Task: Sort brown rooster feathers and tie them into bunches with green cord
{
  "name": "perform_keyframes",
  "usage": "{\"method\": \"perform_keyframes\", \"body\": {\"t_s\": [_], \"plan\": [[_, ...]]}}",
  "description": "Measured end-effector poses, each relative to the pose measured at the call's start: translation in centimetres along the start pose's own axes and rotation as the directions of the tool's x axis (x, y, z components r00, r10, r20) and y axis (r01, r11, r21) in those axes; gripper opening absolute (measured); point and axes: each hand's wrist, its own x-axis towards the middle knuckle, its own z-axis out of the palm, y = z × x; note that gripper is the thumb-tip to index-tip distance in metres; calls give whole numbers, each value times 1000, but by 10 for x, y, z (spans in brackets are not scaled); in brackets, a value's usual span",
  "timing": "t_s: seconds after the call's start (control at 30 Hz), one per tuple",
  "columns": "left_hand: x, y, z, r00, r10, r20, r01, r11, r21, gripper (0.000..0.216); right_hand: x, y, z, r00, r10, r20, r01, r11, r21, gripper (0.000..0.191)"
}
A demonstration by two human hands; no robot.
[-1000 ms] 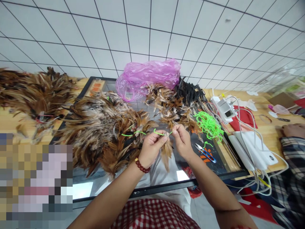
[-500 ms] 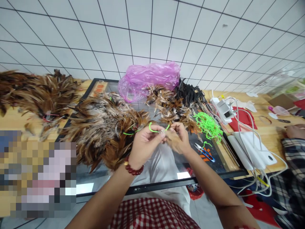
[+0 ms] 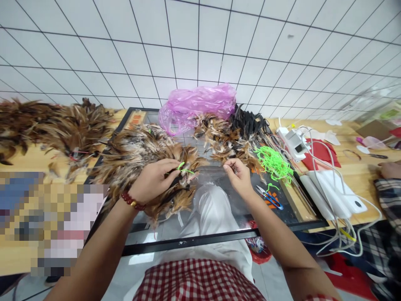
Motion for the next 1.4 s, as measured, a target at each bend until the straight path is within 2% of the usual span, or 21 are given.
{"method": "perform_keyframes", "body": {"t_s": [0.07,0.13,0.2,0.27,0.33,0.4,0.47,0.53,0.57,0.63,0.67,0.73,0.8,0.87,0.97,1.03,1.1,1.17,1.27,1.33,1.4], "plan": [[-4,-8,-2,997,-3,83,-1,999,45,29,1,3,-2,1000,6,-20,-6,1000,10,14],[-8,-12,-11,997,-14,73,8,997,77,28,2,5,-5,999,9,-40,-8,1000,19,14],[-12,-8,-22,999,-32,-37,36,994,99,25,3,5,-7,998,10,-62,-9,1000,19,14],[-16,8,-30,972,-62,-225,81,994,76,18,5,6,-10,996,11,-86,-9,1000,20,15],[-20,36,-29,902,-111,-418,102,994,-44,13,8,8,-14,993,23,-120,-19,999,35,16],[-20,70,-13,861,-175,-477,47,962,-268,11,12,12,-19,985,43,-164,-35,998,51,18],[-11,99,15,897,-281,-342,41,822,-569,10,16,18,-25,978,51,-204,-49,999,13,19],[7,116,48,921,-380,-92,145,550,-822,17,19,24,-32,979,13,-203,-41,990,-133,17],[20,119,64,904,-427,-17,178,411,-894,19,20,27,-36,984,-18,-177,-25,971,-238,16],[47,117,91,815,-578,46,161,149,-976,22,22,29,-43,994,-74,-74,33,891,-453,15],[60,113,101,761,-644,81,148,51,-988,22,22,29,-46,996,-88,1,74,839,-538,15],[81,103,114,688,-714,126,126,-54,-991,20,22,28,-51,982,-74,171,168,753,-636,17],[93,94,121,671,-733,112,106,-55,-993,16,22,26,-54,946,-31,322,246,713,-657,18],[96,88,125,690,-721,67,89,-7,-996,14,21,23,-55,911,17,412,280,707,-650,18],[91,81,133,726,-687,23,96,68,-993,14,19,20,-52,904,70,421,256,700,-667,17],[85,77,141,746,-666,26,129,107,-986,16,18,18,-48,934,60,352,191,749,-634,16],[80,72,149,764,-645,29,161,148,-976,18,18,17,-41,971,54,231,63,880,-472,12],[76,69,155,780,-625,22,181,192,-964,19,18,18,-33,985,121,122,-100,981,-165,11],[74,66,158,800,-599,42,215,219,-952,19,18,18,-22,963,257,86,-270,936,224,20],[72,64,154,815,-575,76,241,216,-946,19,16,17,-18,948,303,94,-317,892,323,23],[70,60,148,834,-542,102,261,226,-938,19,15,14,-15,937,330,110,-348,870,349,25]]}}
